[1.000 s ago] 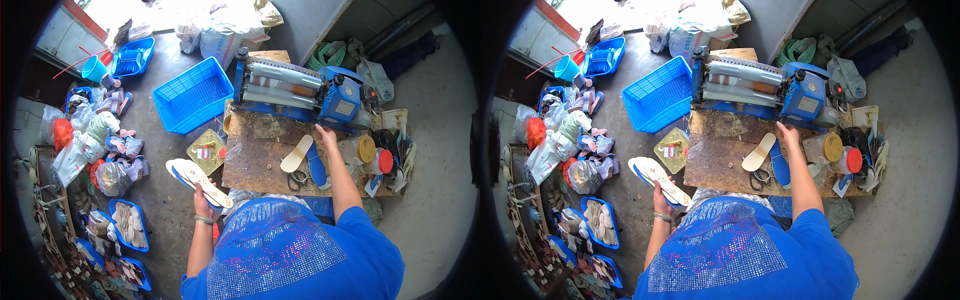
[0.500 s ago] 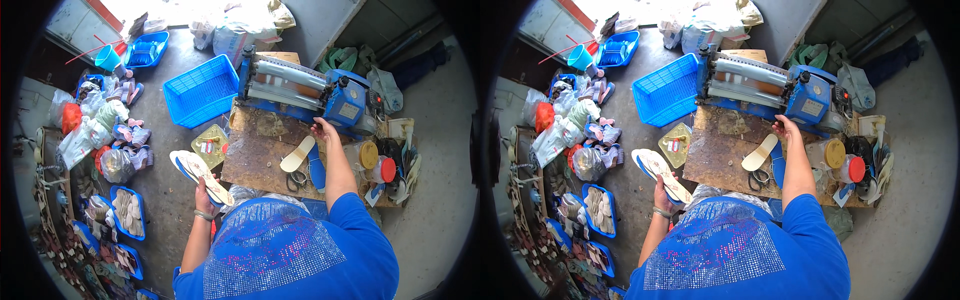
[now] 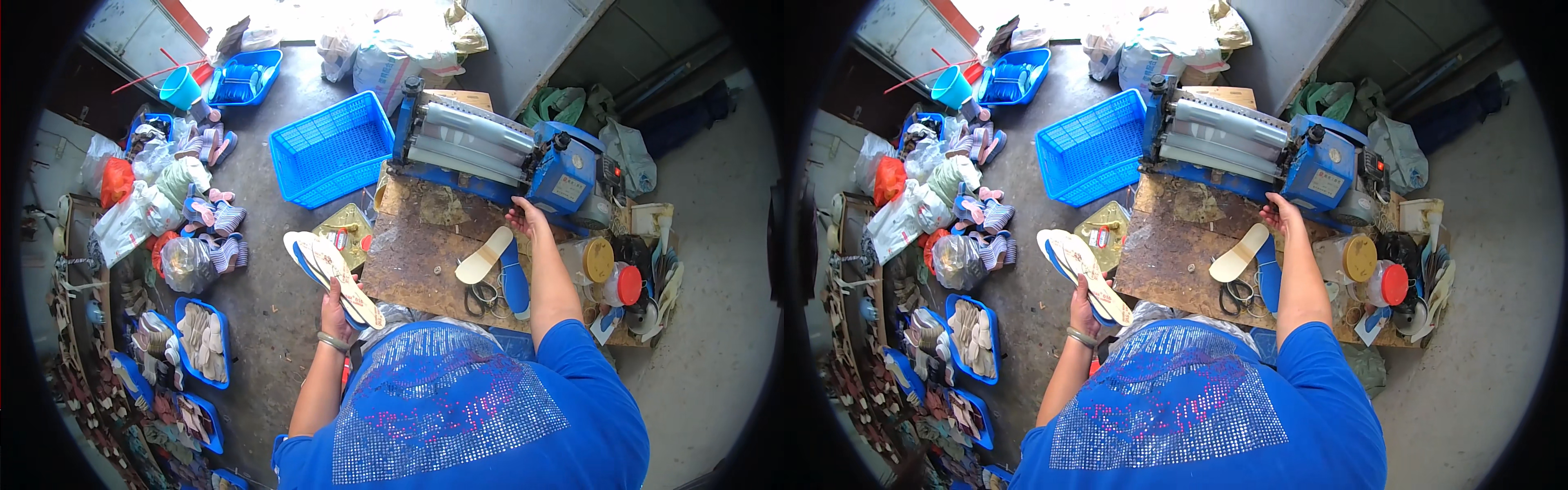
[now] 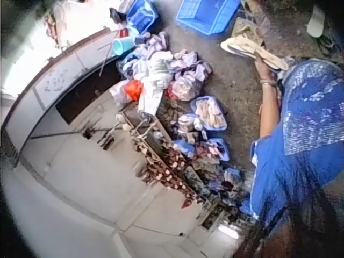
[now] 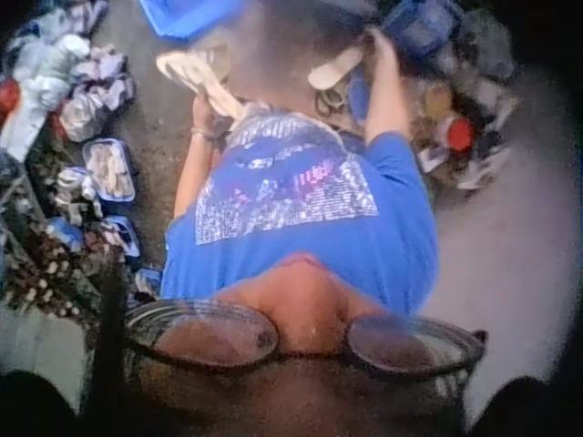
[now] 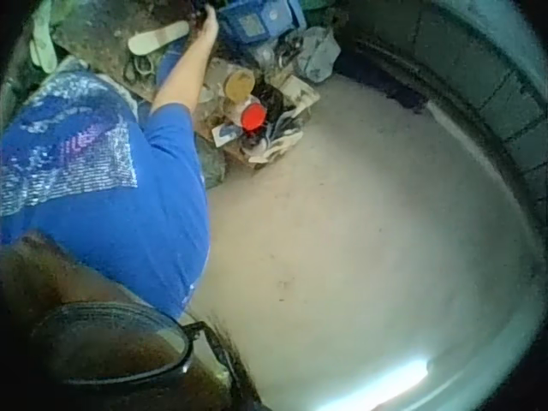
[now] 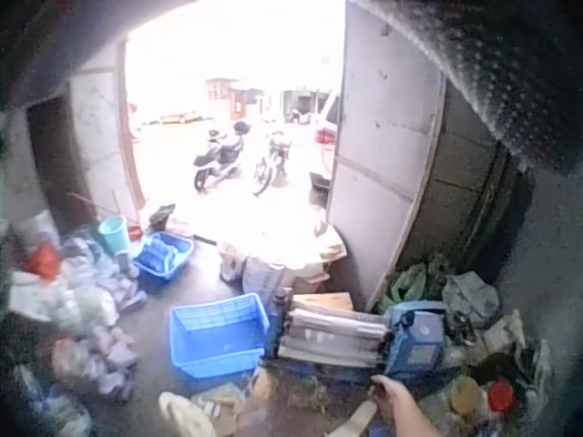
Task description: The person processes shoe insoles by feeding them through a blue roller machine. They pick up insoles from a pile, pass them through the rollers, and then place the processed insoles onto a stack on the table. The person handles both white and blue insoles throughout the clip.
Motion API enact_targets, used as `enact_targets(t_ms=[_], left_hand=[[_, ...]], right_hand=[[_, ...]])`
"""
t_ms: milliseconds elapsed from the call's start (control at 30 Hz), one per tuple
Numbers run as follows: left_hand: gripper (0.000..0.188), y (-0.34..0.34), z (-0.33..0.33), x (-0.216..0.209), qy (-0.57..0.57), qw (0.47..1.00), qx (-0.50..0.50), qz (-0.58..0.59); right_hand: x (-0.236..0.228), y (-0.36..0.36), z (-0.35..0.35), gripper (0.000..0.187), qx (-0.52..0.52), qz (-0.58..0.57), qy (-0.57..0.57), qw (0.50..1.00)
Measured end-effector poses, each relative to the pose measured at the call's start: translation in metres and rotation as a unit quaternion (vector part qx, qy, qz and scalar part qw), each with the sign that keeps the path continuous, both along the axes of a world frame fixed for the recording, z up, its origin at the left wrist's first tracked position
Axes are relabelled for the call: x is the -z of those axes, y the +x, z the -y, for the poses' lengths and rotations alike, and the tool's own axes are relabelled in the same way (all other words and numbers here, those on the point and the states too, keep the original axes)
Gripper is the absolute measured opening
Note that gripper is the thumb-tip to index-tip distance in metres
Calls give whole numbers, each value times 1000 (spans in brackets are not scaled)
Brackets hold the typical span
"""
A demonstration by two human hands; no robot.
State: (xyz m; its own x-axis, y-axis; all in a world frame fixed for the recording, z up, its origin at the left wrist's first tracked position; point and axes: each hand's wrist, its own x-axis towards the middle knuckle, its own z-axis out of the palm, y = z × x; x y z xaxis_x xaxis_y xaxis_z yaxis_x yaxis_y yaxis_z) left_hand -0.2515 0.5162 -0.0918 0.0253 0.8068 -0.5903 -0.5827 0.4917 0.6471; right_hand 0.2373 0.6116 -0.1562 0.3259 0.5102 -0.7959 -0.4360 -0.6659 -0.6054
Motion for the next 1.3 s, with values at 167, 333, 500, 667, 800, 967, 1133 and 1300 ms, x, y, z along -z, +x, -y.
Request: enact_targets(t_ms=[167,333,500,667,800,967,1133,1300], left_hand=[[64,10,-13,0,0,1000,19,-2],[64,23,-32,-1,15,998,56,-14],[57,37,-57,-5,17,996,87,-7],[55,49,-77,-3,24,992,121,-12],[53,60,-91,-4,47,987,153,-30],[54,73,-105,-4,69,982,174,-7],[57,82,-108,2,99,977,187,-30],[56,92,-106,-9,119,972,188,-75]], right_hand=[[-1,-1,1,29,0,20,-8,1000],[-6,-9,2,35,10,46,-10,999],[-9,-18,5,44,24,84,-10,996],[-7,-34,21,41,48,92,1,995],[-11,-54,44,42,22,95,43,994],[-20,-94,63,36,-71,140,60,986],[-66,-162,55,37,-220,43,97,970],[-85,-219,54,55,-442,66,249,859]])
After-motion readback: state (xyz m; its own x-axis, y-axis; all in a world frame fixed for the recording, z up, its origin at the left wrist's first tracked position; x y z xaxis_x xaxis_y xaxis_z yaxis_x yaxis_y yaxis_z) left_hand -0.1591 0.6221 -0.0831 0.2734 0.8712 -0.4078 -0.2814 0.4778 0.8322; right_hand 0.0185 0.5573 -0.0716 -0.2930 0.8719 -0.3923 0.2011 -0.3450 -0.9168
